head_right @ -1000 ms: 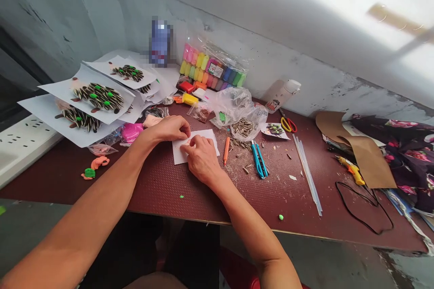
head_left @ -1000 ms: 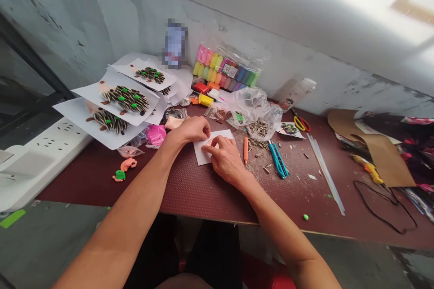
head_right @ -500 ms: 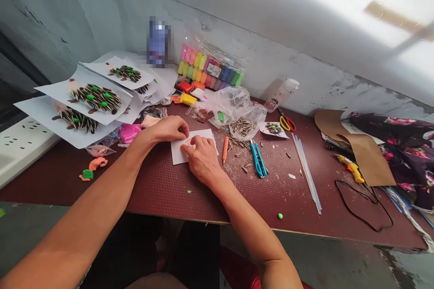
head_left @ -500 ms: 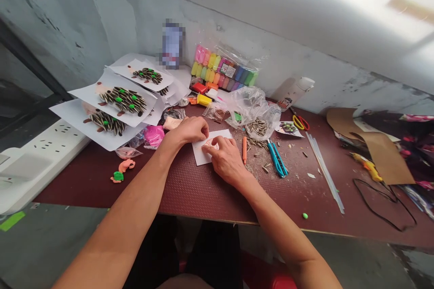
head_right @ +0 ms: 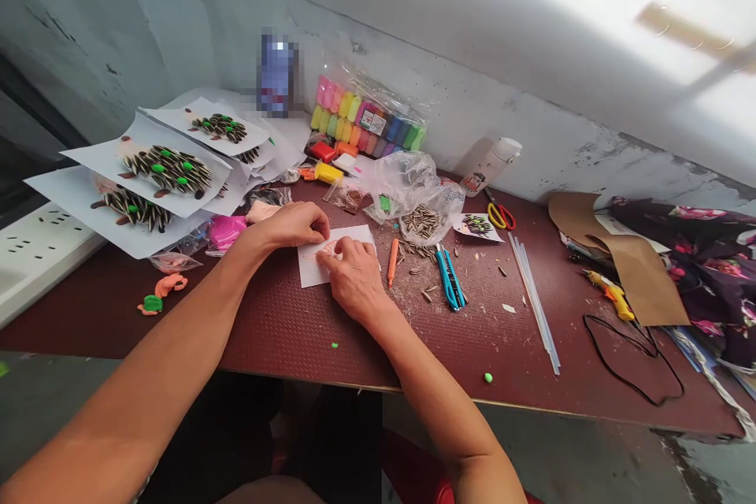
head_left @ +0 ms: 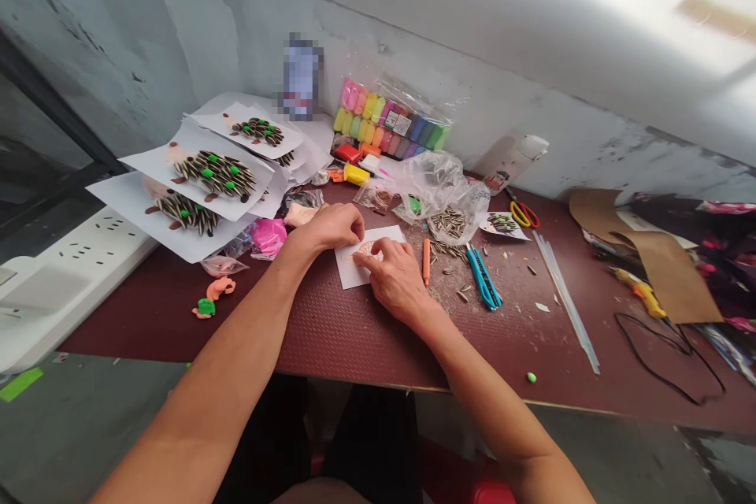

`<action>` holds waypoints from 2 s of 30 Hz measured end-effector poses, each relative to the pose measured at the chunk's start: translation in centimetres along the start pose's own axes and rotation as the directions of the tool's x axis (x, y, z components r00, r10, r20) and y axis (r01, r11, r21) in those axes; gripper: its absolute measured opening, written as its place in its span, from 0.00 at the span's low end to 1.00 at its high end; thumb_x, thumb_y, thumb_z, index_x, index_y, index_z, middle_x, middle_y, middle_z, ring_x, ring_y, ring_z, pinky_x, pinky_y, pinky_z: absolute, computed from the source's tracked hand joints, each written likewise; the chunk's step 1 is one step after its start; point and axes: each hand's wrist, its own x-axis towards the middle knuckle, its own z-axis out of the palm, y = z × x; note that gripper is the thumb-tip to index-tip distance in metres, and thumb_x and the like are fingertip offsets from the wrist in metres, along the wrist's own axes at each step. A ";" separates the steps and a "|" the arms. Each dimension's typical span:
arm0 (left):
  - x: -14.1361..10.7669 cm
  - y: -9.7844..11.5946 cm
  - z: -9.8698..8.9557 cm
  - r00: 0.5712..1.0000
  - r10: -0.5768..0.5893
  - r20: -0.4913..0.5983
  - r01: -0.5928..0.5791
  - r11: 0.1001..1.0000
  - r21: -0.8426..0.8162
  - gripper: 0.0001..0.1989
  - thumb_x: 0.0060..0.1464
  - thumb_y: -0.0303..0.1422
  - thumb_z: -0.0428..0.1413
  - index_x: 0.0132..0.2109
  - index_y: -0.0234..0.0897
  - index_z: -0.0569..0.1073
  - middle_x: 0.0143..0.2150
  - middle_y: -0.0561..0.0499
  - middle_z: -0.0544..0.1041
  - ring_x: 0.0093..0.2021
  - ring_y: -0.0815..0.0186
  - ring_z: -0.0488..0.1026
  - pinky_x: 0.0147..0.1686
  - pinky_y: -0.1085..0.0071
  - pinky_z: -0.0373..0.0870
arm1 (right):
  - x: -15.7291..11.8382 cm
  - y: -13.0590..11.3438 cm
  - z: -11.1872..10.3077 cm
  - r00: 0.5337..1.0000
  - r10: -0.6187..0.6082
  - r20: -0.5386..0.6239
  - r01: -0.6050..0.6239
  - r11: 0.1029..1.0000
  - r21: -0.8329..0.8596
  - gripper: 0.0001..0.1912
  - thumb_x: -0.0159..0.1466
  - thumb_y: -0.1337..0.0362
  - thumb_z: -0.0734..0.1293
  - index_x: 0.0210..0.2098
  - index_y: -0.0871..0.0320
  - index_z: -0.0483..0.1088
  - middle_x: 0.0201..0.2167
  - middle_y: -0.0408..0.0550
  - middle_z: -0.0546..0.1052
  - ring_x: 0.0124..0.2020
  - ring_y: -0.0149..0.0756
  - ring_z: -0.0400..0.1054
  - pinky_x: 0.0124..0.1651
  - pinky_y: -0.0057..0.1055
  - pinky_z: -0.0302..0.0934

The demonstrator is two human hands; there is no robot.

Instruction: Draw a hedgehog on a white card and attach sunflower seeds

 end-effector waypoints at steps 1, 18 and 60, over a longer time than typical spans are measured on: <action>0.0 0.0 0.0 1.000 0.000 0.001 0.000 1.000 -0.001 0.13 0.47 0.26 0.58 0.37 0.42 0.84 0.39 0.49 0.86 0.43 0.59 0.80 0.46 0.68 0.71 | 0.0 -0.1 0.0 1.000 0.002 0.000 -0.002 1.000 -0.007 0.21 0.72 0.70 0.57 0.55 0.49 0.76 0.51 0.56 0.73 0.46 0.45 0.63 0.52 0.42 0.53; 0.1 -0.1 0.1 1.000 0.004 0.014 -0.004 1.000 0.004 0.13 0.47 0.25 0.58 0.38 0.41 0.84 0.40 0.49 0.86 0.43 0.59 0.80 0.45 0.69 0.70 | -0.1 -0.3 0.1 1.000 -0.004 -0.012 0.005 0.997 0.077 0.23 0.71 0.73 0.56 0.54 0.48 0.77 0.50 0.53 0.73 0.47 0.43 0.64 0.53 0.41 0.53; -0.1 0.1 -0.1 1.000 0.002 0.015 -0.002 1.000 0.007 0.13 0.48 0.26 0.58 0.39 0.40 0.85 0.41 0.48 0.86 0.43 0.58 0.80 0.45 0.68 0.70 | 0.2 -0.1 0.3 0.998 0.055 -0.021 -0.057 0.996 -0.066 0.19 0.73 0.68 0.57 0.53 0.49 0.77 0.48 0.54 0.73 0.46 0.45 0.62 0.52 0.41 0.52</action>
